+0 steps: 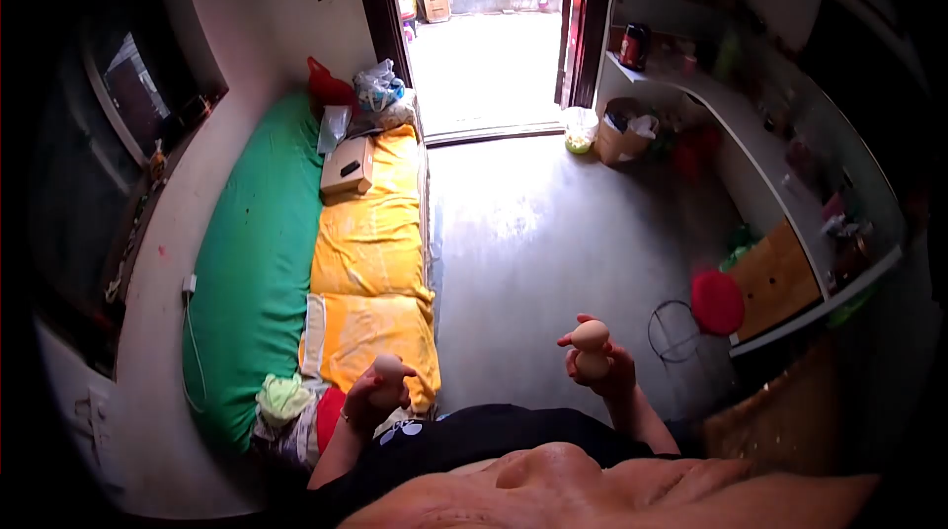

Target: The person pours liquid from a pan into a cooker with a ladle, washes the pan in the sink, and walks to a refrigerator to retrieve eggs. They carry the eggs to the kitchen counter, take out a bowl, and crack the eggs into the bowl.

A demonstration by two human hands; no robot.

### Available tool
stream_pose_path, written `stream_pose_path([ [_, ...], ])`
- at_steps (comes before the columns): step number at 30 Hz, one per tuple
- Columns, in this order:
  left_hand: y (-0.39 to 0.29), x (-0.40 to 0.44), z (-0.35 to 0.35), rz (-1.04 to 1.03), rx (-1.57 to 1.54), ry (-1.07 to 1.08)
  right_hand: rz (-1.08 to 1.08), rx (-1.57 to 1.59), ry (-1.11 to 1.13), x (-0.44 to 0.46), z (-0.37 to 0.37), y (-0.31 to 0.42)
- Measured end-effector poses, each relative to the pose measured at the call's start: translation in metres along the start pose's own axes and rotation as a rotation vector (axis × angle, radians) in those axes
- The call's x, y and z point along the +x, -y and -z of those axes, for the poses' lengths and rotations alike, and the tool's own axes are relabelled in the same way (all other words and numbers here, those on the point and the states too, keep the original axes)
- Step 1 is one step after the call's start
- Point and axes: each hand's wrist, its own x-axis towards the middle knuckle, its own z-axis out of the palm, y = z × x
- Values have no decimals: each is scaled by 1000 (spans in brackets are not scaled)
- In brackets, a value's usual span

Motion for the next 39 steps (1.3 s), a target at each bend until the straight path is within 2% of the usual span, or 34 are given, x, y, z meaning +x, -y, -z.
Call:
stream_pose_path([
  [5, -37, 119, 49, -55, -44, -34, 46, 87, 102, 135, 74, 33],
  [9, -87, 239, 76, -41, -37, 42, 60, 177, -52, 234, 112, 52],
  [12, -131, 334, 95, 5, -150, 45, 65, 197, -241, 289, 121, 86],
  [17, -196, 506, 123, 92, -52, 4, 135, 155, -255, 373, 173, 149],
  [22, -197, 653, 204, 162, -40, -361, 199, 115, -312, 467, 235, 210],
  [24, -192, 691, 245, 178, -20, -573, 147, 125, -312, 507, 279, 236],
  [25, -185, 705, 298, 268, -103, -622, 129, 125, -300, 534, 301, 254],
  [26, -186, 713, 312, 234, -59, -707, 82, 143, -319, 560, 322, 270],
  [28, -185, 726, 344, 344, -169, -913, -13, 125, -314, 619, 346, 301],
  [29, -190, 725, 356, 287, 38, -890, -60, 105, -306, 653, 358, 318],
  [34, -215, 743, 389, 312, -83, -1222, -188, 107, -202, 825, 431, 356],
  [39, -247, 823, 432, 357, -147, -1328, -160, 117, -411, 967, 521, 346],
])
